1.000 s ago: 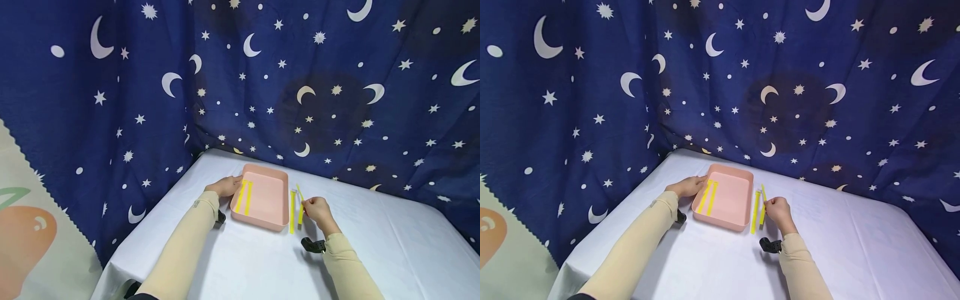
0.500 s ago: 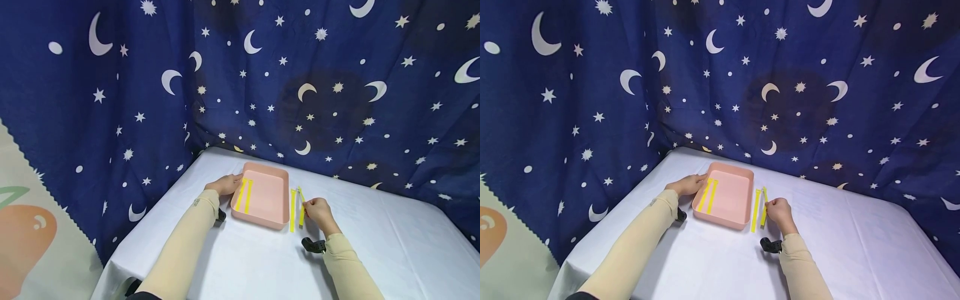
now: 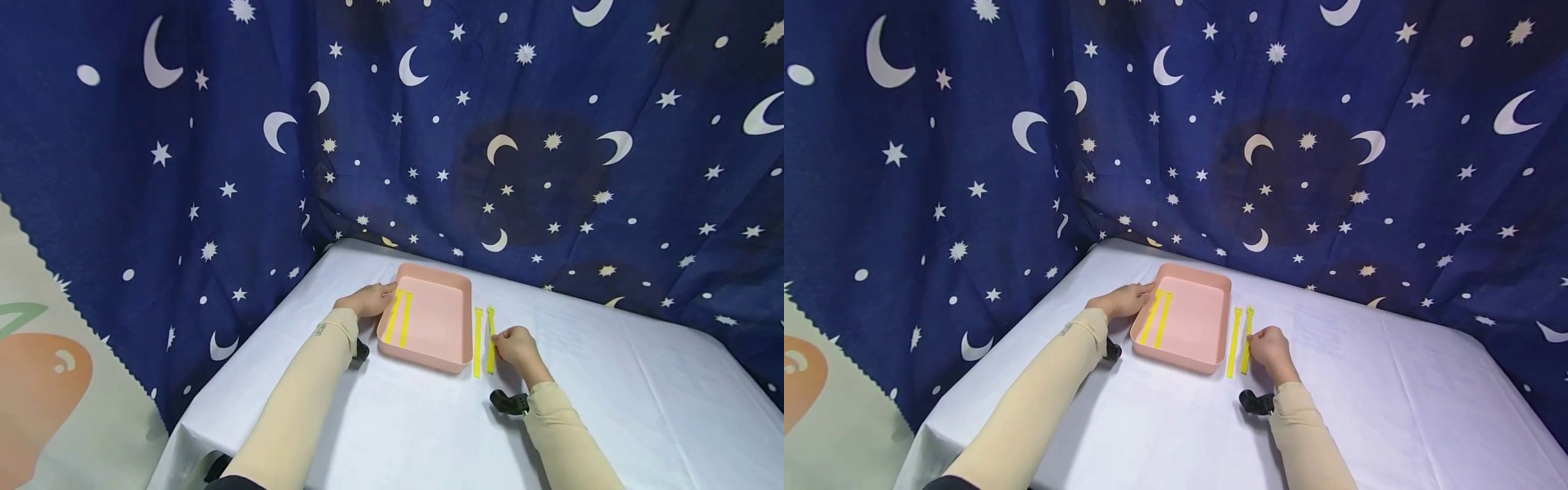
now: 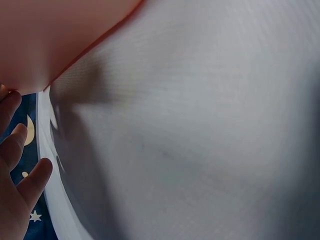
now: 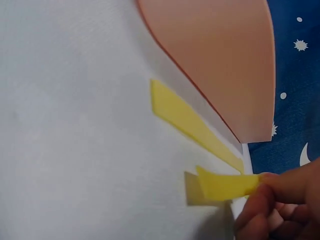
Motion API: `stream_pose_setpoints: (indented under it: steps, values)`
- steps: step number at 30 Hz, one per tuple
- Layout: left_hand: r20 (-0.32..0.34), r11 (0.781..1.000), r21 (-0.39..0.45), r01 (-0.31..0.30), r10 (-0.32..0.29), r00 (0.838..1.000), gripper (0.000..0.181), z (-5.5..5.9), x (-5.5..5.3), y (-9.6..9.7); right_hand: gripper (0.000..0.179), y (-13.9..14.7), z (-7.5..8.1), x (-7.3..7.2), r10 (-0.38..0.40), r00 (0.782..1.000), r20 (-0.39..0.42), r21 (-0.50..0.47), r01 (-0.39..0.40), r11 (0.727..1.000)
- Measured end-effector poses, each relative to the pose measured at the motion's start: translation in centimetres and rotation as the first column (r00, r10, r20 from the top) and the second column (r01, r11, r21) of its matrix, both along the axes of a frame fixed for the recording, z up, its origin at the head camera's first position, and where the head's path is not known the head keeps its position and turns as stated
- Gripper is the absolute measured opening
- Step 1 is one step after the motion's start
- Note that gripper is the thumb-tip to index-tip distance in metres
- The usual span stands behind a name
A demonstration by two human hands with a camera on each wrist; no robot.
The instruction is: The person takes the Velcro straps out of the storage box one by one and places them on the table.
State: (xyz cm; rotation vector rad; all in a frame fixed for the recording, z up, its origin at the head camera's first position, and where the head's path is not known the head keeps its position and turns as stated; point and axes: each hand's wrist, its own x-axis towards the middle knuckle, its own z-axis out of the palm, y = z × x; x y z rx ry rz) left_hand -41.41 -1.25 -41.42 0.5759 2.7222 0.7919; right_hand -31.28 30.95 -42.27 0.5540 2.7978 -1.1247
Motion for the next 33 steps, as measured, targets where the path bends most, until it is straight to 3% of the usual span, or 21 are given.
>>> stream_pose_setpoints:
  steps: [9, 33]
  values:
    - [0.002, 1.000, -0.006, -0.005, 0.005, 1.000, 0.053, 0.12, 0.12, 0.01, 0.021, -0.31, -0.37, 0.12, 0.021, 0.999, 0.043, 0.033, -0.023, 0.999]
    - [-0.004, 1.000, 0.003, 0.008, -0.008, 1.000, 0.052, 0.25, 0.24, 0.02, 0.018, -0.93, -0.24, 0.28, 0.033, 0.999, 0.042, 0.106, -0.037, 0.994]
